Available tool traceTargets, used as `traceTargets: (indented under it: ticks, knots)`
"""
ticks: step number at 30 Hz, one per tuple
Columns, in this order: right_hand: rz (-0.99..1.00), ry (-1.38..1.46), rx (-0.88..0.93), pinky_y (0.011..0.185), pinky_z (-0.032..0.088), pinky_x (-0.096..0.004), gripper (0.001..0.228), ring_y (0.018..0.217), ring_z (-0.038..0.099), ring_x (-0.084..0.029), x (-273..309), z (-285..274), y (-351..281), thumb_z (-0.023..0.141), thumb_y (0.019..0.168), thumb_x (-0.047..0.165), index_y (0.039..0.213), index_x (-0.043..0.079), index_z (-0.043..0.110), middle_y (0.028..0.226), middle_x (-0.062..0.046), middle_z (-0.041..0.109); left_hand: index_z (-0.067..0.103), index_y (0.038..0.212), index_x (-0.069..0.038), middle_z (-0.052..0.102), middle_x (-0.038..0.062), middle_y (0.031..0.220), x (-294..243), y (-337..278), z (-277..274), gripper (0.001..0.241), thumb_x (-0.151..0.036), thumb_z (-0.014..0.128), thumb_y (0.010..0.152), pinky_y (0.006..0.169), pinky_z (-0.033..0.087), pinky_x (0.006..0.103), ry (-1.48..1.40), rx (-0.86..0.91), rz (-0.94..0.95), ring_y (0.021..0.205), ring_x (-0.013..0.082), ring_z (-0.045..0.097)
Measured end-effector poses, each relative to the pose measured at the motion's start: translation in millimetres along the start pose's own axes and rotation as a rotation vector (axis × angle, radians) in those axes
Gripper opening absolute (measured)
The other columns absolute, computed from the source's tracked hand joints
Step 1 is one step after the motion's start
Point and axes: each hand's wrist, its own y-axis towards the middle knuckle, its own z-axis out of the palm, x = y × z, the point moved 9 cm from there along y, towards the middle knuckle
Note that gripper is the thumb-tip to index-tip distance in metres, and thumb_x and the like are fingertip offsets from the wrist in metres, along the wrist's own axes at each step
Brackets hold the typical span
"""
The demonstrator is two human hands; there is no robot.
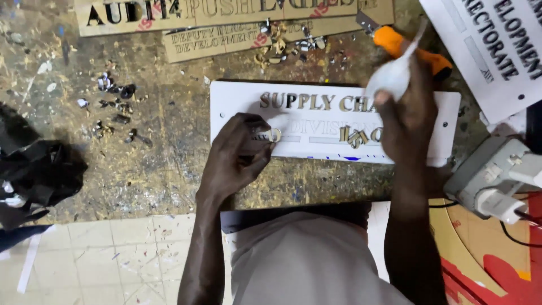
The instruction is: Applying glue to individual letters and precisely placing them onto a sign board.
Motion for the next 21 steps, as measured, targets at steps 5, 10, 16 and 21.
traceTargets:
  ticks: [5,10,16,21]
  knots:
    - [0.119,0.533,-0.141,0.089,0.067,-0.041,0.070,0.103,0.074,-0.030,-1.9,9.5,-51.1,0.072,0.111,0.036,0.162,-0.006,0.051,0.133,-0.024,0.066,0.079,0.124,-0.001,0.081,0.021,0.120,-10.2,6.6,4.9,0.033,-0.006,0.087,0.091,0.106,0.059,0.0590,-0.025,-0.067,0.124,0.126,0.0486,0.075]
    - [0.219,0.671,-0.217,0.078,0.069,-0.041,0.063,0.098,0.078,-0.034,-25.8,7.2,-82.0,0.075,0.106,0.032,0.154,-0.003,0.056,0.117,-0.025,0.072,0.081,0.121,-0.001,0.085,0.023,0.124,-42.2,4.7,13.8,0.030,-0.010,0.086,0.092,0.120,0.048,0.0620,0.101,0.026,0.160,0.146,0.0480,0.065]
    - [0.234,0.679,-0.172,0.077,0.069,-0.040,0.062,0.100,0.079,-0.032,-11.7,15.2,-84.5,0.076,0.105,0.034,0.153,-0.001,0.057,0.119,-0.024,0.074,0.081,0.116,-0.009,0.088,0.017,0.124,-38.5,-11.1,17.7,0.028,-0.016,0.087,0.089,0.122,0.046,0.0601,0.081,0.058,0.212,0.147,0.0429,0.067]
    - [0.308,0.709,-0.192,0.069,0.064,-0.035,0.059,0.092,0.074,-0.028,-33.7,23.5,-109.4,0.084,0.094,0.024,0.140,-0.006,0.061,0.116,-0.024,0.072,0.081,0.117,-0.009,0.087,0.014,0.120,-8.4,-15.5,16.4,0.032,-0.012,0.088,0.087,0.114,0.054,0.0612,-0.089,-0.040,0.125,0.133,0.0446,0.074]
